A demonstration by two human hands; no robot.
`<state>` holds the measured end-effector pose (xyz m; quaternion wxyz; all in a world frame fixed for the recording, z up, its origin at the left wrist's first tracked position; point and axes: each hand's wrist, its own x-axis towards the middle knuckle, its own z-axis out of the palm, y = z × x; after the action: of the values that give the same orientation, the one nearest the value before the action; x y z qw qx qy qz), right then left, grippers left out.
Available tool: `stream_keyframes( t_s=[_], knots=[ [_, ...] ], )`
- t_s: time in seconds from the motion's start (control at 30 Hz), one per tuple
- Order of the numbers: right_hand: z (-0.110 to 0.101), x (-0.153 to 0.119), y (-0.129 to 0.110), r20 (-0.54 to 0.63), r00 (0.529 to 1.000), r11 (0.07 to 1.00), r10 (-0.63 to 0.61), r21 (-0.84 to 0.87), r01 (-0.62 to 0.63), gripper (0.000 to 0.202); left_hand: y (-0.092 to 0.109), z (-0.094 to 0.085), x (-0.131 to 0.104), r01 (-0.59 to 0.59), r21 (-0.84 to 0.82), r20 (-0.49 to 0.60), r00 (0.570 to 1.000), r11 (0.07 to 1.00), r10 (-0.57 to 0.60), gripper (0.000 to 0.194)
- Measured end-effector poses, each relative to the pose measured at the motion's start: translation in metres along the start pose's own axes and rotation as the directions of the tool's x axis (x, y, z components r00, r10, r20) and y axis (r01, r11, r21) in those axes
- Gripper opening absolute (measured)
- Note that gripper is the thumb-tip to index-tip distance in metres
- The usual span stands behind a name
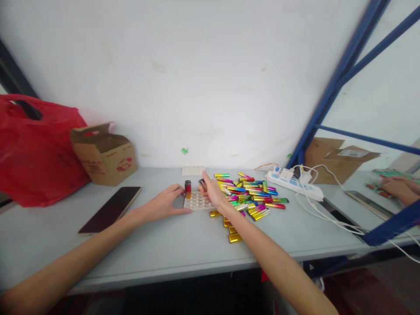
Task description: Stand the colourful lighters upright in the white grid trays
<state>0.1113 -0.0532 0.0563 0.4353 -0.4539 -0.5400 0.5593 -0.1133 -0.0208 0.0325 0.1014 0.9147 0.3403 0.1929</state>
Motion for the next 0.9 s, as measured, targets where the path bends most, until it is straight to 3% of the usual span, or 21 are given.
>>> stream_keyframes(
  t_s=[0.23,0.37,0.57,0.7,0.83,0.9],
  knots=[
    [0.009,-0.002,0.003,-0.117,0.993,0.999,0.015,-0.030,-0.019,0.046,0.000,0.001,0.000,0.014,-0.008,0.005,1.000,1.000,-0.014,0.065],
    [0.007,-0.002,0.004,-0.106,0.994,0.999,-0.012,-0.041,0.007,0.053,-0.002,0.002,0.000,0.005,0.001,0.000,1.000,1.000,-0.005,0.065],
    [0.000,-0.004,0.001,-0.030,0.971,0.961,-0.237,-0.157,0.230,0.066,-0.001,0.001,0.000,-0.005,0.010,-0.005,1.000,1.000,0.005,0.063],
    [-0.006,-0.007,-0.002,0.016,0.907,0.844,-0.422,-0.358,0.399,0.057,-0.001,0.000,0.000,-0.007,0.000,-0.006,1.000,1.000,0.007,0.062],
    [-0.010,-0.009,-0.004,0.072,0.791,0.577,-0.607,-0.645,0.501,0.047,0.001,0.000,0.000,0.003,-0.005,0.001,1.000,1.000,-0.003,0.062],
    [-0.009,-0.010,-0.004,0.110,0.781,0.499,-0.615,-0.713,0.493,0.044,0.002,-0.001,-0.001,0.007,-0.008,0.007,1.000,1.000,-0.007,0.064]
  ],
)
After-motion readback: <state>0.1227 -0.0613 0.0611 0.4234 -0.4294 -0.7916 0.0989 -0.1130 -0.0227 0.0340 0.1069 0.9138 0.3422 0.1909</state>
